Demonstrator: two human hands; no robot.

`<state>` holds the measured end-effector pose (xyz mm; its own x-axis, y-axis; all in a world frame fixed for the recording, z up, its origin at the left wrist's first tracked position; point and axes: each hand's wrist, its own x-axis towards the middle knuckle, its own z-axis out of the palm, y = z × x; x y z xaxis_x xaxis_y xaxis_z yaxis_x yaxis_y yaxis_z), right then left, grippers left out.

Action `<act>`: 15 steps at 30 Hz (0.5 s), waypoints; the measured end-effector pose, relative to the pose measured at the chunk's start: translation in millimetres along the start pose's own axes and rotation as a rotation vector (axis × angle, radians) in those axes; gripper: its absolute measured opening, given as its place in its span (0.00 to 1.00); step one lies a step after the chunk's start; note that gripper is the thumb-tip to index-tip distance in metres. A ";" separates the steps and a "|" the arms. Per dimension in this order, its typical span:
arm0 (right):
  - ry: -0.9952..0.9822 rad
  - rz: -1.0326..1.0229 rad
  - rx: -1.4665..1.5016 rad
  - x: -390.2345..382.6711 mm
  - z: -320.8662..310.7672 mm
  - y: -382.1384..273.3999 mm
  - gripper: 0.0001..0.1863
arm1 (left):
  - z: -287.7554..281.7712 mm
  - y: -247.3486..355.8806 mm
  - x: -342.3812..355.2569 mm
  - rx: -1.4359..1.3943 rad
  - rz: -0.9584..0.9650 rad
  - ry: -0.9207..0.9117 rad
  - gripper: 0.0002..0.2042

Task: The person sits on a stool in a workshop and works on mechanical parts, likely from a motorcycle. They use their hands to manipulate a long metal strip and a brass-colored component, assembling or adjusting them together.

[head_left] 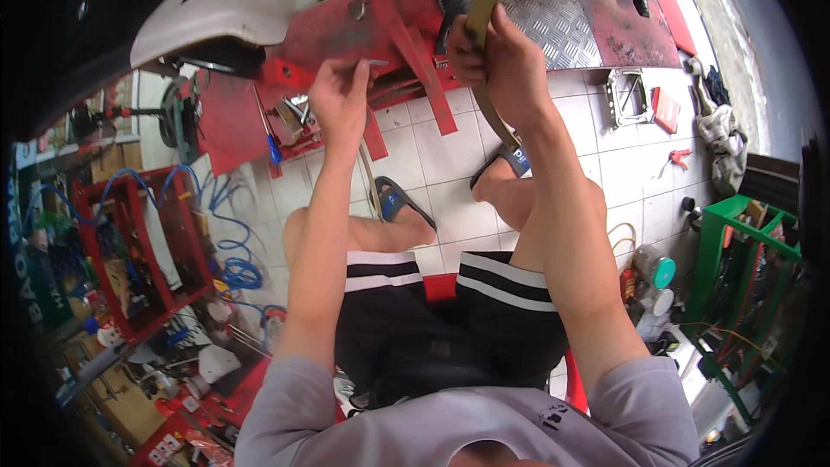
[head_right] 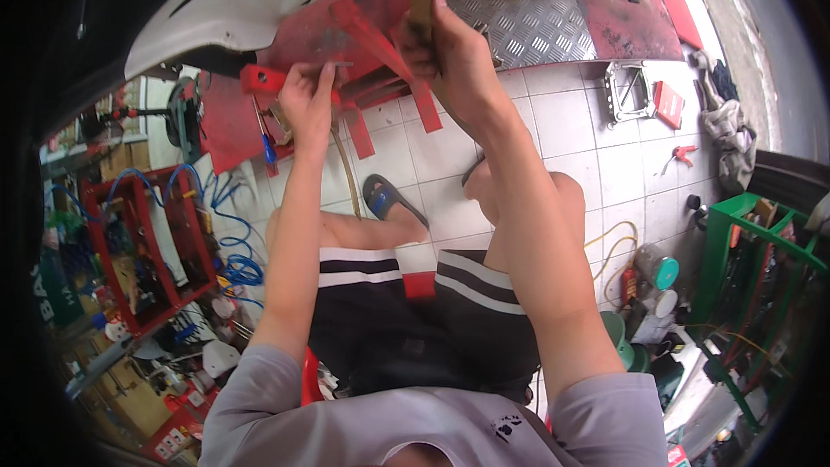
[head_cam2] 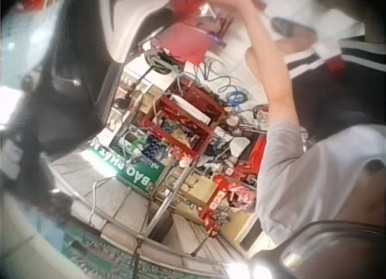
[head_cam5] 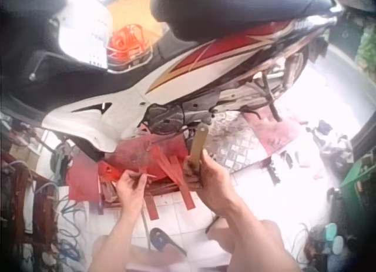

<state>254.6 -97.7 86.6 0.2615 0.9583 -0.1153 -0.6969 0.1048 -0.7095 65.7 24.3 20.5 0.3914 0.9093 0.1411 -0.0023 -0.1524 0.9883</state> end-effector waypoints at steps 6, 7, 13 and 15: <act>-0.338 0.256 -0.292 -7.2 26.2 41.4 0.26 | -5.6 -18.5 17.9 0.129 0.008 0.026 0.06; -0.365 0.311 -0.389 -8.1 30.0 50.2 0.25 | -5.6 -24.9 22.8 0.214 -0.004 0.034 0.06; -0.108 0.597 -0.400 11.4 18.0 115.0 0.22 | -13.2 -40.5 37.7 0.375 0.101 0.035 0.07; 0.070 0.570 -0.305 17.4 14.8 121.7 0.25 | -8.0 -36.4 36.2 0.422 0.094 0.012 0.07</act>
<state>164.4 -64.3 8.6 -0.0430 0.8207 -0.5698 -0.5214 -0.5049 -0.6879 72.6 65.8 -9.9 0.3964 0.8881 0.2329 0.3401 -0.3776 0.8613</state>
